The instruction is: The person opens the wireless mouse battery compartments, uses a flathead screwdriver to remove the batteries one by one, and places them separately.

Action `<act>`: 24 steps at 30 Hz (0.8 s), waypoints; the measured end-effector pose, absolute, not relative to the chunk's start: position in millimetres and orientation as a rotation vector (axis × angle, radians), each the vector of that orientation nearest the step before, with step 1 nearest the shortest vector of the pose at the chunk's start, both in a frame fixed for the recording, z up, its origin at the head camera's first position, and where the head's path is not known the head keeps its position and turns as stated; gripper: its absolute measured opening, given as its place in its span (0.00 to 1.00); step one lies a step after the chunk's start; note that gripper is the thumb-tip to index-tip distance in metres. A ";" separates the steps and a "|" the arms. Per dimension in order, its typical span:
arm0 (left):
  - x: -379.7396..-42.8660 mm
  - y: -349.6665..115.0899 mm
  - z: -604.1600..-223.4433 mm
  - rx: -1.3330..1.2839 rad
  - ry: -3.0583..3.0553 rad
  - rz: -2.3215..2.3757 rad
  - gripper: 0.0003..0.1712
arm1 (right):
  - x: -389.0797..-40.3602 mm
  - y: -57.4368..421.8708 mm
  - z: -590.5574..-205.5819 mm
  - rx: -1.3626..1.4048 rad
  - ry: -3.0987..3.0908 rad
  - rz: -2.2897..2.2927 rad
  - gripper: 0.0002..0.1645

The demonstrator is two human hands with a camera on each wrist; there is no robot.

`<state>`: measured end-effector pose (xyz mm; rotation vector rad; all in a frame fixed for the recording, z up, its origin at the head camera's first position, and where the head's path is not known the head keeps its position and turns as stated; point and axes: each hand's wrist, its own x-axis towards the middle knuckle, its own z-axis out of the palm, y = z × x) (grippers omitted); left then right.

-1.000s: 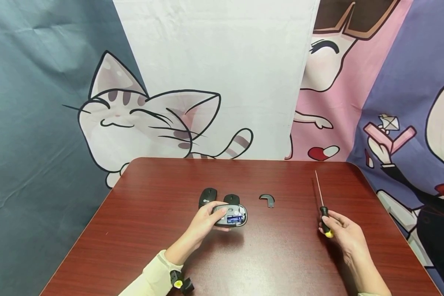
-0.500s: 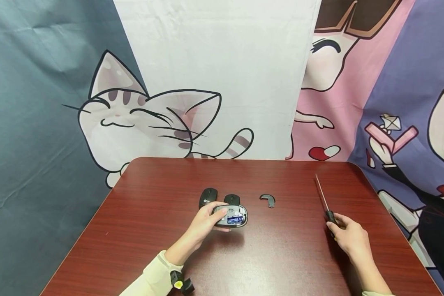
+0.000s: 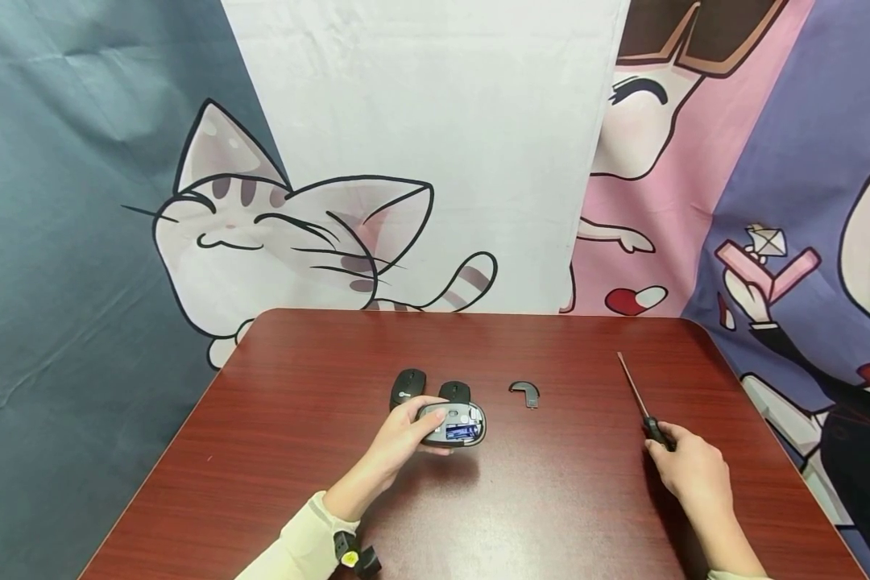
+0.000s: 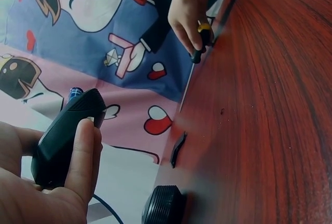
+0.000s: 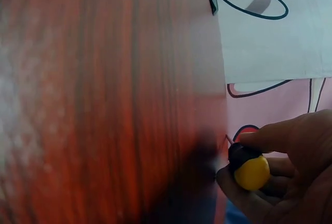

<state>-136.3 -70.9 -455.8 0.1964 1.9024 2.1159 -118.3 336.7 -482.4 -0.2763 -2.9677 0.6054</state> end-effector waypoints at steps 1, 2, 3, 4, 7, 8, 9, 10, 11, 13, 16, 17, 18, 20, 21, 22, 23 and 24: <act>-136.2 -71.0 -455.7 0.197 1.903 2.116 0.22 | -118.4 336.2 -482.5 -0.277 -2.971 0.593 0.29; -135.9 -71.1 -455.3 0.197 1.904 2.114 0.22 | -118.3 335.7 -482.6 -0.277 -2.975 0.585 0.29; -135.6 -71.2 -455.0 0.196 1.905 2.113 0.22 | -118.2 335.2 -482.7 -0.277 -2.979 0.576 0.29; -135.4 -71.3 -454.7 0.196 1.906 2.111 0.22 | -118.1 334.7 -482.7 -0.274 -2.986 0.565 0.29; -134.9 -71.8 -454.0 0.192 1.907 2.112 0.22 | -117.9 333.2 -481.6 -0.269 -3.011 0.542 0.30; -134.9 -72.1 -453.9 0.191 1.908 2.112 0.21 | -118.2 332.8 -481.0 -0.267 -3.023 0.535 0.30; -135.0 -72.3 -453.8 0.193 1.907 2.114 0.21 | -118.5 332.4 -480.4 -0.267 -3.036 0.530 0.30; -135.2 -72.6 -453.9 0.192 1.907 2.116 0.21 | -119.1 332.0 -479.8 -0.267 -3.053 0.525 0.31; -135.2 -72.8 -453.8 0.191 1.908 2.117 0.21 | -119.7 331.8 -479.5 -0.265 -3.067 0.523 0.32; -135.5 -73.1 -453.9 0.189 1.908 2.115 0.22 | -121.1 331.4 -479.4 -0.264 -3.095 0.518 0.32; -135.6 -72.8 -452.8 0.188 1.904 2.111 0.22 | -121.9 331.2 -480.8 -0.247 -3.117 0.502 0.32; -135.5 -72.6 -452.2 0.190 1.902 2.110 0.22 | -121.7 331.2 -481.5 -0.236 -3.117 0.497 0.32; -135.5 -72.3 -451.7 0.192 1.897 2.110 0.23 | -121.4 331.2 -482.1 -0.229 -3.118 0.492 0.31; -135.6 -72.0 -450.5 0.198 1.892 2.107 0.23 | -120.6 331.1 -483.4 -0.211 -3.111 0.486 0.31; -135.7 -72.1 -449.9 0.199 1.891 2.105 0.23 | -120.4 331.1 -483.8 -0.205 -3.106 0.486 0.30; -135.7 -72.3 -449.6 0.202 1.890 2.101 0.23 | -120.7 331.1 -483.4 -0.202 -3.107 0.487 0.30; -135.8 -72.5 -449.4 0.204 1.892 2.097 0.23 | -121.2 331.3 -482.9 -0.200 -3.110 0.488 0.31; -136.0 -72.7 -449.2 0.206 1.892 2.095 0.23 | -121.8 331.4 -482.2 -0.197 -3.113 0.489 0.31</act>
